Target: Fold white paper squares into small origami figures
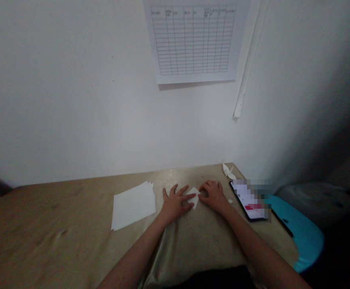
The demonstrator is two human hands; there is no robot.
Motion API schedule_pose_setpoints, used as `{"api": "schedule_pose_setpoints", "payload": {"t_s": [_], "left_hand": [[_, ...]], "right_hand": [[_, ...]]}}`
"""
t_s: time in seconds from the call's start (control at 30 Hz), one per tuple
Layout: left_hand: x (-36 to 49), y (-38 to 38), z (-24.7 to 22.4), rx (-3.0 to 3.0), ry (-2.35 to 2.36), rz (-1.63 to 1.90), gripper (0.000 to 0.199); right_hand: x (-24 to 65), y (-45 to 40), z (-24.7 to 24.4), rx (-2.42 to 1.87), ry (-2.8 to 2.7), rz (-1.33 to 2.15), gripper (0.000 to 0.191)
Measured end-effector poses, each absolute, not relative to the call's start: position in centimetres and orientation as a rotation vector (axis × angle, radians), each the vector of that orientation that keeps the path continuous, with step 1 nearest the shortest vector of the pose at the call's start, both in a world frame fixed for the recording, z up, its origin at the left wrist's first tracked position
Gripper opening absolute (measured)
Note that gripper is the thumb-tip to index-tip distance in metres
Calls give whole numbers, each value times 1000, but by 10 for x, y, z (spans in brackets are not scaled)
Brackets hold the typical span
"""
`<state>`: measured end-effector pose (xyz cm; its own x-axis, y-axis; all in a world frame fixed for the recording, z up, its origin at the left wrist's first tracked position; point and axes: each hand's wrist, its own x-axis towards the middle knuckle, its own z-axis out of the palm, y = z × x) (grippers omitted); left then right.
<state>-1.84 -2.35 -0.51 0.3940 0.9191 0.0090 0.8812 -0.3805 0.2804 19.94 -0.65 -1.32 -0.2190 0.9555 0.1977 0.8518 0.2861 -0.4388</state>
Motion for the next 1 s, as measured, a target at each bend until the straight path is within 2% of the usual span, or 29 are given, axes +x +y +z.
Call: {"api": "schedule_pose_setpoints", "payload": {"t_s": [0.47, 1.0], "left_hand": [[-19, -24, -5, 2389, 1576, 310, 42], [-18, -24, -8, 2404, 1583, 360, 41]], "right_hand": [[196, -18, -12, -1619, -2176, 386, 57], [195, -24, -7, -1598, -2229, 438, 72]]}}
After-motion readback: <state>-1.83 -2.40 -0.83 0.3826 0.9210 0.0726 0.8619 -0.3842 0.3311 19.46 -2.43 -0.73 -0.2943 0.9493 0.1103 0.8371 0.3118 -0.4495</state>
